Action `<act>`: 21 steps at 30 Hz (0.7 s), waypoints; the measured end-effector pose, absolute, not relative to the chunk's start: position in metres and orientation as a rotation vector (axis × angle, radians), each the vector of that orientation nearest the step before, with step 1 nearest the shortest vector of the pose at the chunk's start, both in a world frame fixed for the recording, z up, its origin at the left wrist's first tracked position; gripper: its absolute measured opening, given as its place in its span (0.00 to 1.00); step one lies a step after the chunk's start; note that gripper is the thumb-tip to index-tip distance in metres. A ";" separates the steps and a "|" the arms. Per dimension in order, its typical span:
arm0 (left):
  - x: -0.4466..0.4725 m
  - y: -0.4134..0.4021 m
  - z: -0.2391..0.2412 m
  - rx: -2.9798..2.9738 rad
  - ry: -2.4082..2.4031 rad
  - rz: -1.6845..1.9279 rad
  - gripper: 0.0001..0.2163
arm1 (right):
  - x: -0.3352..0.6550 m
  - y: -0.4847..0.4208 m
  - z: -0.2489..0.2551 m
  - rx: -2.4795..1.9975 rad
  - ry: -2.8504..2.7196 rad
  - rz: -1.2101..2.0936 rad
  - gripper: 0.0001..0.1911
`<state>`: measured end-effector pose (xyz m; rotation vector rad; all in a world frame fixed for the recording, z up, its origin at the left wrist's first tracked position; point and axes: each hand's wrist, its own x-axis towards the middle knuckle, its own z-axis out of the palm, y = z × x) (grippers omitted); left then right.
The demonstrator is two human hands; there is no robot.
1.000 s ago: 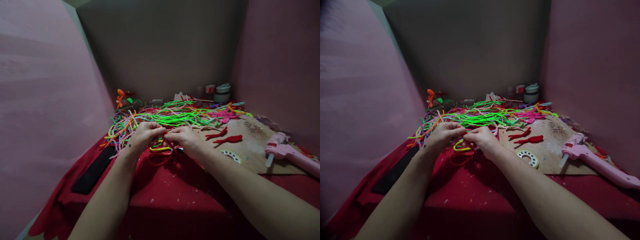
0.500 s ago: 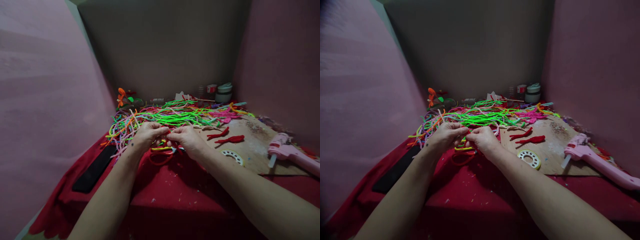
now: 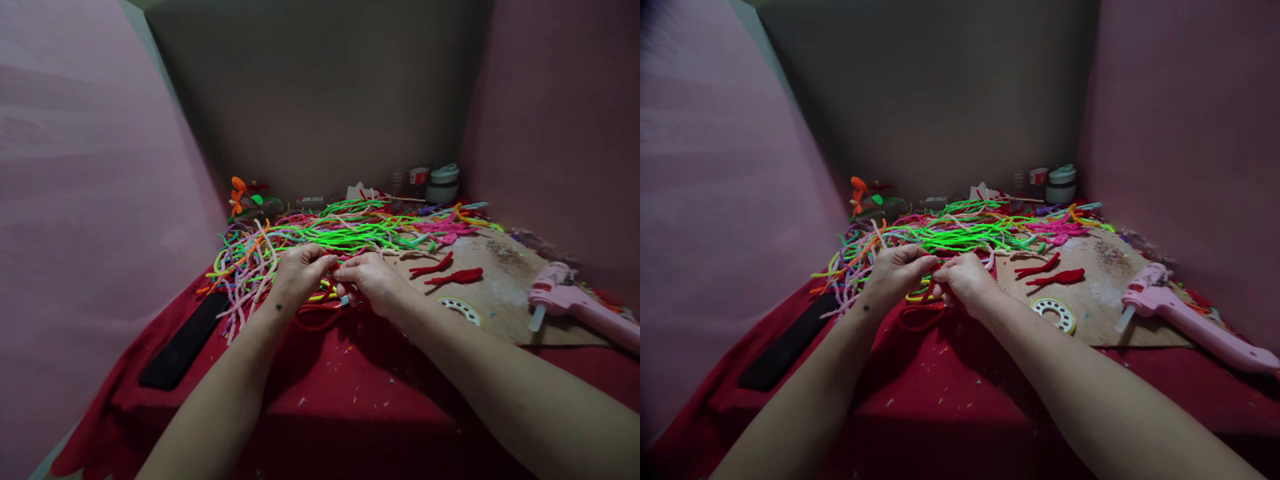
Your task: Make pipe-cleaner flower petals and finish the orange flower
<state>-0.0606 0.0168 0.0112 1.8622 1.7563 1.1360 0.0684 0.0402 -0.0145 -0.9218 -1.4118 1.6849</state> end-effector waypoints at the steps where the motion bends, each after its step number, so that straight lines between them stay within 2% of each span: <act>1: -0.060 0.016 0.011 1.903 1.761 1.151 0.10 | 0.068 0.041 -0.015 -0.917 -1.417 1.689 0.10; 5: -0.059 0.015 0.011 1.956 1.728 1.235 0.09 | 0.069 0.041 -0.015 -0.893 -1.430 1.689 0.11; 9: -0.066 0.019 0.012 1.589 1.485 1.212 0.14 | 0.069 0.040 -0.013 -0.861 -1.376 1.710 0.10; 14: -0.078 0.024 0.015 1.364 1.237 1.264 0.12 | 0.068 0.043 -0.016 -0.791 -1.387 1.713 0.09; 21: -0.076 0.023 0.014 1.495 1.366 1.101 0.10 | 0.069 0.042 -0.016 -0.760 -1.416 1.757 0.09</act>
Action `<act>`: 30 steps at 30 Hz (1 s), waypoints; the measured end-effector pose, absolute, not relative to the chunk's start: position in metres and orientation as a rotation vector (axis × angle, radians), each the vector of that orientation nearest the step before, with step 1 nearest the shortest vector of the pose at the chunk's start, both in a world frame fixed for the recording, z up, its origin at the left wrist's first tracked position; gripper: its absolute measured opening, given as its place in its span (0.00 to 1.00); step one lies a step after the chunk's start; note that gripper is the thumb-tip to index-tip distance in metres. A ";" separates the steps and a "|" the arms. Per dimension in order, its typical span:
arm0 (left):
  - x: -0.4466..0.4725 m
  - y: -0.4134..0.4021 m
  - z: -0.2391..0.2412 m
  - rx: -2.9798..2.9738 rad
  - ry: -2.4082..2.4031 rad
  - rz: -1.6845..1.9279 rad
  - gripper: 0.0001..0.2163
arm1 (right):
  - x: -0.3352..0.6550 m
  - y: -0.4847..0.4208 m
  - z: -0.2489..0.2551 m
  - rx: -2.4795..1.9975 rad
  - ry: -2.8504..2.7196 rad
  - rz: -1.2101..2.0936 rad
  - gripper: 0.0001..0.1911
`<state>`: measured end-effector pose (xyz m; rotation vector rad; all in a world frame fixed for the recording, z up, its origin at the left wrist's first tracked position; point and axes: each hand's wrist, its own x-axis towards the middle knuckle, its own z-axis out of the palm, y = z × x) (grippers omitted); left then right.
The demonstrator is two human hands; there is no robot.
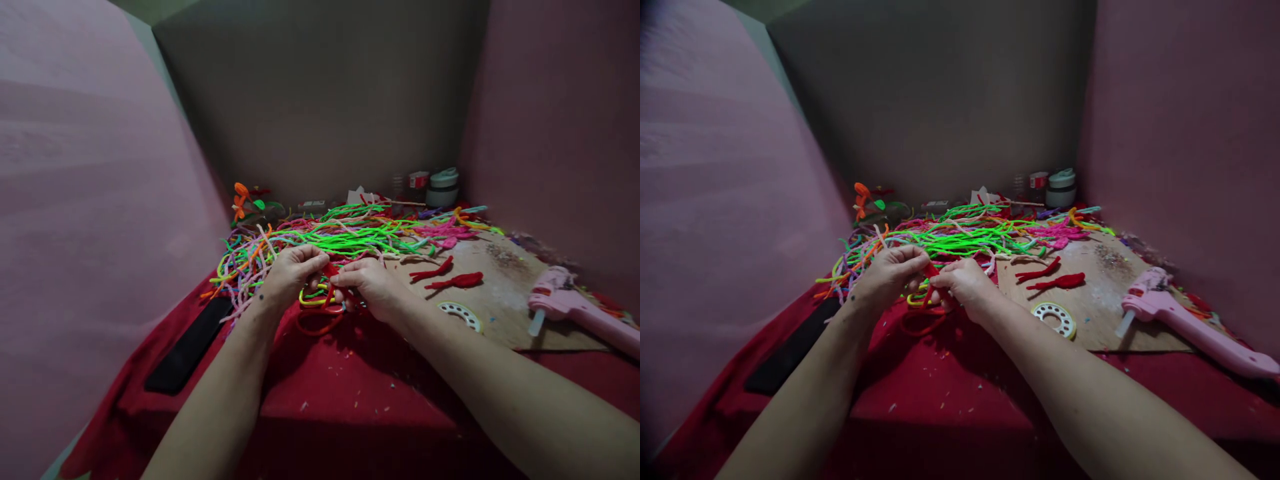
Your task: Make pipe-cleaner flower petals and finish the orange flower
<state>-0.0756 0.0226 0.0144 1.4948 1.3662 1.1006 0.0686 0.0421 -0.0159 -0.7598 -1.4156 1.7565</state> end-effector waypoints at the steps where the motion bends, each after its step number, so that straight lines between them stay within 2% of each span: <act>1: -0.074 0.023 0.013 1.502 1.419 1.106 0.10 | 0.069 0.042 -0.016 -0.756 -1.429 1.746 0.09; 5: -0.068 0.026 0.008 1.623 1.634 1.244 0.10 | 0.068 0.042 -0.017 -0.759 -1.485 1.709 0.10; 7: -0.069 0.026 0.008 1.593 1.576 1.251 0.10 | 0.068 0.043 -0.018 -0.772 -1.459 1.729 0.10; 12: -0.074 0.024 0.009 1.347 1.191 1.081 0.12 | 0.068 0.046 -0.020 -0.719 -1.359 1.845 0.07; 20: -0.072 0.033 0.008 1.390 1.360 1.034 0.14 | 0.069 0.051 -0.023 -0.766 -1.229 1.782 0.09; 23: -0.076 0.036 0.014 1.412 1.385 0.869 0.14 | 0.070 0.057 -0.023 -0.780 -1.074 1.782 0.12; 26: -0.073 0.034 0.018 1.545 1.441 0.667 0.12 | 0.070 0.061 -0.025 -0.798 -1.041 1.738 0.11; 30: -0.061 0.026 0.013 2.054 1.735 0.776 0.11 | 0.067 0.062 -0.032 -0.884 -1.071 1.626 0.13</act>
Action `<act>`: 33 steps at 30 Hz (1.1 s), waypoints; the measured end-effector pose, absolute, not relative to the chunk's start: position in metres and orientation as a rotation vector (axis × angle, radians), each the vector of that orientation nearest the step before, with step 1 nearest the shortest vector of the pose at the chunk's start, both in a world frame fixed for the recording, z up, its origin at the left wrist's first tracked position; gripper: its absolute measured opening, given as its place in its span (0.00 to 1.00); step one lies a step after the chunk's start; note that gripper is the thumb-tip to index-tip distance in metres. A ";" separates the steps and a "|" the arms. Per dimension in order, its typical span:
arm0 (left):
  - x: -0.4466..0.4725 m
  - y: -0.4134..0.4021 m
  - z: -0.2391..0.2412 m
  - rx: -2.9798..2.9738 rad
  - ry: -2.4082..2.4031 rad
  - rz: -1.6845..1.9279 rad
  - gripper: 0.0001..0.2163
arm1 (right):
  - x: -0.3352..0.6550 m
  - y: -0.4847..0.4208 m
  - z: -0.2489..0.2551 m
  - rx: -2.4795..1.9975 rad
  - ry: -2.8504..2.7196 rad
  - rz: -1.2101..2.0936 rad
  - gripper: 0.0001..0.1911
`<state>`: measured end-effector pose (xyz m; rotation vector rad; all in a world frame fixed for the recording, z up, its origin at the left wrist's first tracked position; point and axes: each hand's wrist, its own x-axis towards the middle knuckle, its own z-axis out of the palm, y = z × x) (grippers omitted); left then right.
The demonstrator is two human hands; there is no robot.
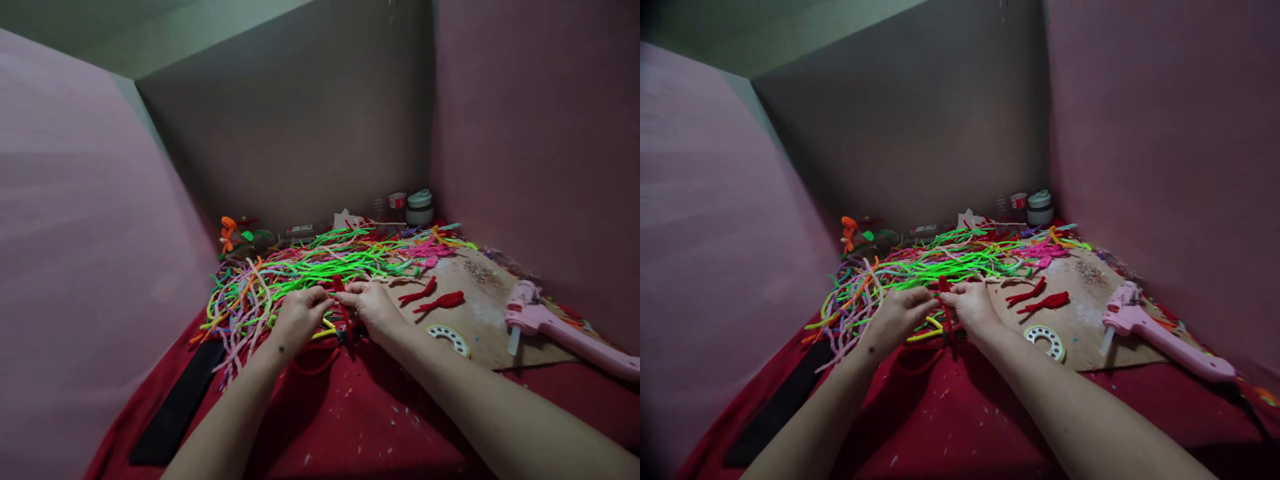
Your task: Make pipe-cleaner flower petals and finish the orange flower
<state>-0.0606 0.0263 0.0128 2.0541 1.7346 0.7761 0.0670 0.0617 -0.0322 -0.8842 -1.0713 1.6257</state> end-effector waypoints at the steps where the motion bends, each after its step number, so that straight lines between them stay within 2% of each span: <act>1: -0.058 0.025 0.011 2.199 1.808 0.820 0.10 | 0.066 0.062 -0.034 -0.898 -1.071 1.597 0.14; 4: -0.060 0.023 0.005 2.311 1.892 0.998 0.09 | 0.065 0.064 -0.038 -0.905 -1.022 1.531 0.14; 8: -0.073 0.028 0.002 1.625 1.677 1.327 0.09 | 0.068 0.067 -0.033 -0.852 -0.831 1.600 0.13; 11: -0.072 0.030 0.000 1.333 1.451 1.236 0.10 | 0.068 0.064 -0.026 -0.751 -0.700 1.686 0.14; 17: -0.044 0.024 -0.010 1.236 1.179 1.086 0.11 | 0.064 0.054 -0.022 -0.706 -0.597 1.785 0.14; 21: -0.037 0.021 -0.014 1.028 1.117 1.072 0.10 | 0.061 0.052 -0.025 -0.668 -0.647 1.823 0.14; 26: -0.039 0.021 -0.013 1.070 1.167 1.177 0.12 | 0.061 0.046 -0.023 -0.617 -0.678 1.876 0.14; 33: -0.050 0.021 -0.012 1.096 1.115 1.097 0.12 | 0.065 0.049 -0.023 -0.532 -0.789 1.871 0.10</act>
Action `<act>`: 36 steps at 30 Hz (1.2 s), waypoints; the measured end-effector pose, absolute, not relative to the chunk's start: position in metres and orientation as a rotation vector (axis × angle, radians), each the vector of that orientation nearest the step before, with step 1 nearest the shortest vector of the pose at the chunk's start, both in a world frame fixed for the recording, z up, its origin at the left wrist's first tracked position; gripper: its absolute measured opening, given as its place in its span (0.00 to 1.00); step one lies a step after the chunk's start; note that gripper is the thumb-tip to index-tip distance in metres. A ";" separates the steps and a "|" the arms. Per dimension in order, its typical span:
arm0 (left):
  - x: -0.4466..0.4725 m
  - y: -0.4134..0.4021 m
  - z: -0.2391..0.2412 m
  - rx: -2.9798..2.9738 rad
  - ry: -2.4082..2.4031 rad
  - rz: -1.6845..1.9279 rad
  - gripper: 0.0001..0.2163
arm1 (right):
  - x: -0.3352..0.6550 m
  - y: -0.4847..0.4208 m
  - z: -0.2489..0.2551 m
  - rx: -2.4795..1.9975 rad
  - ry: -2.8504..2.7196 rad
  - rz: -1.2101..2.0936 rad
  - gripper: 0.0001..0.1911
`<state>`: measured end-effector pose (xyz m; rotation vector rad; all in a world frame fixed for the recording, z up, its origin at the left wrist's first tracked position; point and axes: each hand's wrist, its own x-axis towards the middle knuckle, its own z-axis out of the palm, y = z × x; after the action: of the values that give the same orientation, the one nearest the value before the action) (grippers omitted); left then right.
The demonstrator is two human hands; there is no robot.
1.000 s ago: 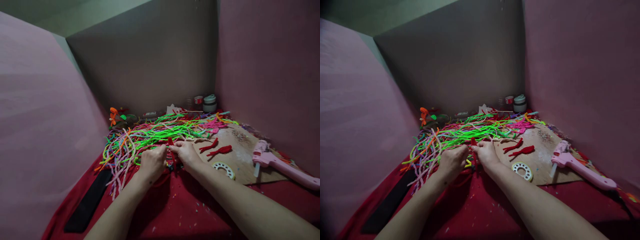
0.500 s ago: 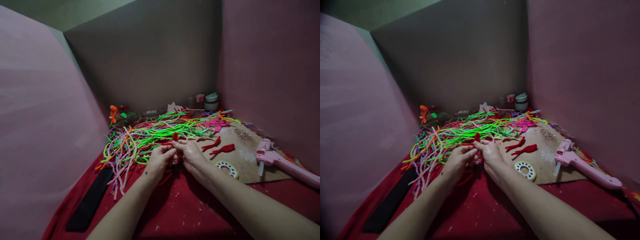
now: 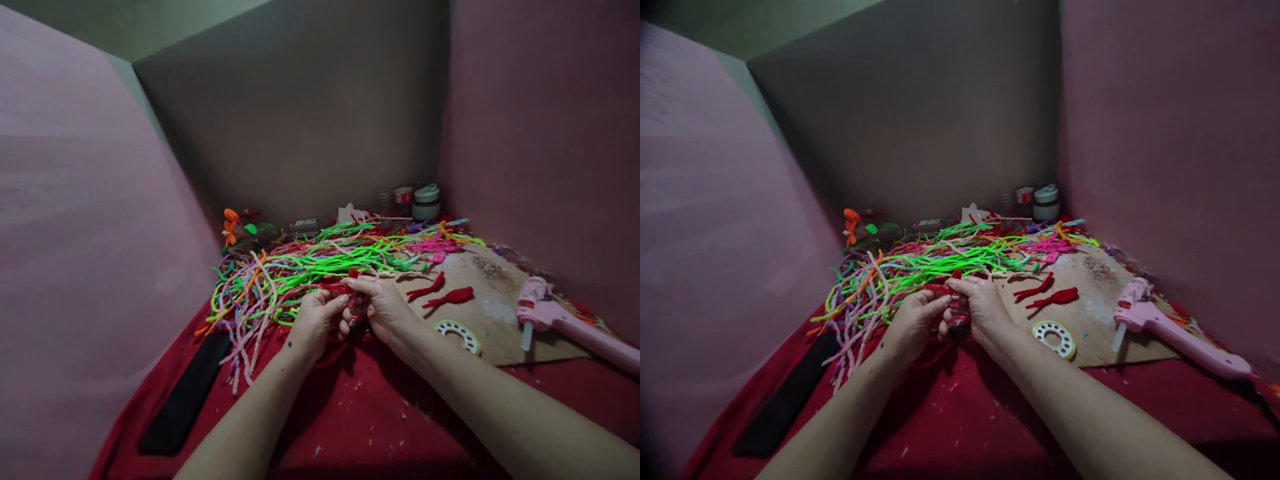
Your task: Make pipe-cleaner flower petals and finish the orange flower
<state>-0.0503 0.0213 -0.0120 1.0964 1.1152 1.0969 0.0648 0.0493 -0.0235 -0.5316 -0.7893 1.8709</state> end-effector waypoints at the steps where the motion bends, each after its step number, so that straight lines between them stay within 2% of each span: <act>1: -0.052 0.021 -0.012 1.114 1.115 1.101 0.12 | 0.065 0.051 -0.024 -0.534 -0.807 1.848 0.10; 8: -0.052 0.022 -0.011 1.214 1.159 1.161 0.11 | 0.065 0.054 -0.030 -0.643 -0.977 1.697 0.13; 13: -0.045 0.023 -0.015 1.390 1.323 1.284 0.08 | 0.062 0.053 -0.030 -0.830 -1.067 1.518 0.13; 24: -0.058 0.024 -0.007 1.272 1.241 1.207 0.10 | 0.067 0.055 -0.027 -0.763 -1.144 1.720 0.07; 30: -0.066 0.023 -0.015 1.759 1.387 1.269 0.03 | 0.067 0.061 -0.027 -0.754 -0.991 1.851 0.09; 33: -0.069 0.022 -0.013 1.988 1.390 1.246 0.04 | 0.068 0.063 -0.027 -0.772 -0.968 1.888 0.09; 36: -0.067 0.022 -0.004 1.844 1.377 1.264 0.06 | 0.069 0.062 -0.026 -0.751 -1.034 1.774 0.09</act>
<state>-0.0673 0.0218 -0.0042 1.8437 1.3774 1.2642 0.0691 0.0616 -0.0257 -0.7509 -1.0338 1.7742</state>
